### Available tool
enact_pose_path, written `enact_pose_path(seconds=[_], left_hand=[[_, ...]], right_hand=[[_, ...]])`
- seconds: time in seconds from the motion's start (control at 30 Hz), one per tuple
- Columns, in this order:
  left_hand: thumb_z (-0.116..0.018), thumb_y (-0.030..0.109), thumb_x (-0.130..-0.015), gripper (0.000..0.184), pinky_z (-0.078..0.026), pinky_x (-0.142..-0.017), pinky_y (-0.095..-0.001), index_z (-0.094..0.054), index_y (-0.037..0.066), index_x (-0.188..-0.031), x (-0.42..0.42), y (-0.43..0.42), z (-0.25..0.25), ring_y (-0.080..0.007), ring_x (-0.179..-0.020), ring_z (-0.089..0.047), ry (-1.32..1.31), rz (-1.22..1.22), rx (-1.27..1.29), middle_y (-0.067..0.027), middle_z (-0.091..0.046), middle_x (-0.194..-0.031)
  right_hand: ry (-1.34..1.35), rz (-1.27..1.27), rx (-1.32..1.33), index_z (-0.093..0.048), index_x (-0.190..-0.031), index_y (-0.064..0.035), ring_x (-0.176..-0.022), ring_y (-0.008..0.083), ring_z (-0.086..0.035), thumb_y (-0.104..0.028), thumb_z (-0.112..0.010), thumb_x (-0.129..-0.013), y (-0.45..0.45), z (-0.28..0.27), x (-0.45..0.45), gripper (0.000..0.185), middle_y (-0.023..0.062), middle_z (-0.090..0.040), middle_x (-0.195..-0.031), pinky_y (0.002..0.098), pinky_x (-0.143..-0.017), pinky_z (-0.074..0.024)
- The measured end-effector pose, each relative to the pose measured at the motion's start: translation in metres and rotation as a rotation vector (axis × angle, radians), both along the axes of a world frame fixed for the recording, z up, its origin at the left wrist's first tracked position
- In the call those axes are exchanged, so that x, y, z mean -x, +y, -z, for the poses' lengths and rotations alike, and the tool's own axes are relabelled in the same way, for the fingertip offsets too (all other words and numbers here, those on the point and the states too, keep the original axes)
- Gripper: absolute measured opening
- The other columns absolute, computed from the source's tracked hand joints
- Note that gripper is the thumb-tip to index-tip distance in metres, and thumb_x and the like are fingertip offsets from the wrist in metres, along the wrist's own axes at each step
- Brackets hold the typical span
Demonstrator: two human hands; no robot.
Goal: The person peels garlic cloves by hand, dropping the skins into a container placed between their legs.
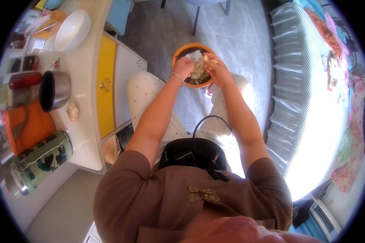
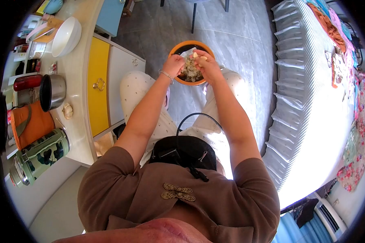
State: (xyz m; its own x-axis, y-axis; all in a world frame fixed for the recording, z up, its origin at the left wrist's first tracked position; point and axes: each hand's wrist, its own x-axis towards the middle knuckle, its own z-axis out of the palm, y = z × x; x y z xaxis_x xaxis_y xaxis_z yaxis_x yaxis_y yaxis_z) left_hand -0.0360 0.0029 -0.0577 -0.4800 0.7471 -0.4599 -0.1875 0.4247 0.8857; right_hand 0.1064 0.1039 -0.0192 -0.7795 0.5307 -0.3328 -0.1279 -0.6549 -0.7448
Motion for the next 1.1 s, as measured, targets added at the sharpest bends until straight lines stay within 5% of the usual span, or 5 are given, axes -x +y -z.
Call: enact_pose_path(seconds=[0.2,0.47,0.8,0.97,1.1], left_hand=[[-0.061,0.017,-0.088,0.014,-0.034,-0.039,-0.0206,-0.055,0.004,-0.09,-0.006,0.003,-0.028,-0.0061,-0.045,-0.044,-0.273,-0.065,-0.315,0.0002,-0.053,-0.064],[-0.064,0.018,-0.088,0.017,-0.038,-0.043,-0.0196,-0.056,0.003,-0.092,-0.01,0.003,-0.034,-0.0043,-0.053,-0.048,0.038,0.003,-0.268,-0.0001,-0.057,-0.07],[-0.061,0.016,-0.089,0.011,-0.04,-0.043,-0.0193,-0.058,0.005,-0.09,-0.012,0.001,-0.029,-0.0043,-0.058,-0.052,0.081,-0.02,-0.264,-0.0006,-0.06,-0.073],[-0.065,0.018,-0.084,0.015,-0.05,-0.063,-0.0263,-0.061,0.004,-0.087,-0.015,0.001,-0.026,-0.0112,-0.071,-0.062,0.468,0.014,-0.272,-0.0045,-0.066,-0.079],[-0.066,0.018,-0.082,0.017,-0.05,-0.072,-0.0283,-0.061,0.003,-0.087,-0.014,0.001,-0.028,-0.0152,-0.075,-0.064,0.521,0.039,-0.199,-0.0059,-0.068,-0.081]], right_hand=[[-0.064,-0.01,-0.047,-0.057,-0.11,-0.0036,-0.079,0.0085,-0.055,-0.006,-0.059,-0.088,-0.001,-0.001,0.0,0.021,0.0043,-0.062,-0.096,0.0213,-0.07,-0.0442],[-0.215,-0.069,-0.327,-0.06,-0.105,-0.0027,-0.082,0.0081,-0.059,-0.012,-0.063,-0.088,-0.006,0.005,0.003,0.019,0.0017,-0.061,-0.09,0.0215,-0.076,-0.0481],[-0.198,0.014,-0.384,-0.062,-0.102,-0.0024,-0.086,0.0086,-0.06,-0.008,-0.064,-0.086,-0.009,-0.002,0.004,0.017,0.0024,-0.063,-0.094,0.0221,-0.079,-0.0483],[-0.201,0.044,-0.484,-0.063,-0.1,-0.0031,-0.086,0.0089,-0.06,-0.006,-0.064,-0.085,-0.008,0.003,0.004,0.015,0.0012,-0.063,-0.094,0.0231,-0.079,-0.0483],[-0.29,0.073,-0.738,-0.064,-0.097,-0.0041,-0.089,0.012,-0.06,-0.004,-0.064,-0.083,-0.01,0.008,0.006,0.013,0.0028,-0.064,-0.094,0.0261,-0.08,-0.0477]])
